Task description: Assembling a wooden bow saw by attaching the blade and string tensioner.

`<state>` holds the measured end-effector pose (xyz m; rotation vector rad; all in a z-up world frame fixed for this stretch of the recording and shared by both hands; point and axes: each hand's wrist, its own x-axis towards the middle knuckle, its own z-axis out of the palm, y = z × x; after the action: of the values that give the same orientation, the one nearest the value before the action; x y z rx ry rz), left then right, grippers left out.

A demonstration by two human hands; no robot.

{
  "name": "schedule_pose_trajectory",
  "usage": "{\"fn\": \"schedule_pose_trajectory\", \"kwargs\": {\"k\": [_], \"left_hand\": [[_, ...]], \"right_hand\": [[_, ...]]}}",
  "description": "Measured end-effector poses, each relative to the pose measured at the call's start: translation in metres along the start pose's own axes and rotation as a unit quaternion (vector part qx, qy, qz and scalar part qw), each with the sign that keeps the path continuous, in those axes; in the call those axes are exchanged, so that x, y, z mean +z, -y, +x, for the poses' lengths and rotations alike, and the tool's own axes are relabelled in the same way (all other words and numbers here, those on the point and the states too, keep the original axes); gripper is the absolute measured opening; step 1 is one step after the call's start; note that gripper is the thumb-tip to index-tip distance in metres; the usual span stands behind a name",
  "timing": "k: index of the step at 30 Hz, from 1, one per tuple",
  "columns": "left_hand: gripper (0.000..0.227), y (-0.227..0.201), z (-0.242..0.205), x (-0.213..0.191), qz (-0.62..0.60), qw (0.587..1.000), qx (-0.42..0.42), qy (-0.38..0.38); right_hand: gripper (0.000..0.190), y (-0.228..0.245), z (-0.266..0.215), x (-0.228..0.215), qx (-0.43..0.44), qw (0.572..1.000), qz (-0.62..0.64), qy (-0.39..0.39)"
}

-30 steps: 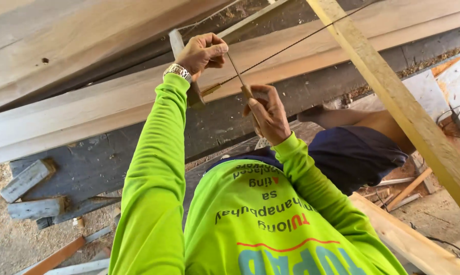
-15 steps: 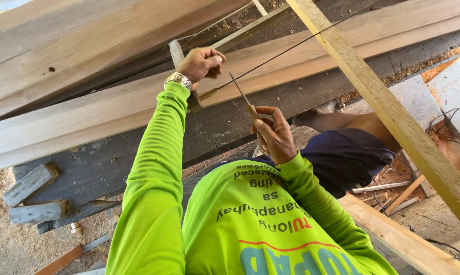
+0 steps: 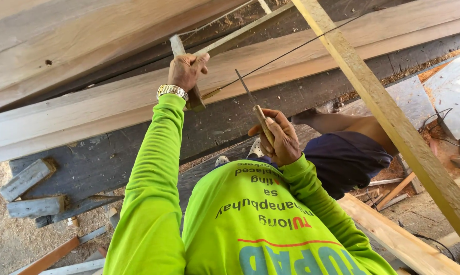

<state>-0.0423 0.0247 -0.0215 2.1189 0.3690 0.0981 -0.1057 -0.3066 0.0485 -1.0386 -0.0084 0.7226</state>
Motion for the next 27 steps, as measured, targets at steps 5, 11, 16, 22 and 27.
{"fn": "schedule_pose_trajectory", "kwargs": {"k": [5,11,16,22,27], "left_hand": [[0.035,0.004,0.009,0.002,-0.050,0.999,-0.002,0.004],[0.019,-0.023,0.018,0.008,-0.365,0.910,-0.055,0.189],[0.016,-0.018,0.025,0.018,-0.300,0.915,-0.113,0.243],[0.018,-0.009,0.018,0.018,-0.138,0.985,0.003,0.102],[0.039,-0.012,-0.032,0.008,0.058,0.982,0.181,-0.015]], "right_hand": [[0.032,-0.004,0.002,0.001,0.016,0.998,0.059,0.022],[0.034,-0.010,0.005,-0.001,-0.030,0.999,-0.025,-0.011],[0.035,-0.014,0.007,-0.001,-0.028,0.999,-0.030,-0.005],[0.035,-0.016,0.012,0.002,0.003,0.999,-0.032,-0.019],[0.035,-0.016,0.021,-0.004,-0.007,0.998,-0.062,-0.018]]}}
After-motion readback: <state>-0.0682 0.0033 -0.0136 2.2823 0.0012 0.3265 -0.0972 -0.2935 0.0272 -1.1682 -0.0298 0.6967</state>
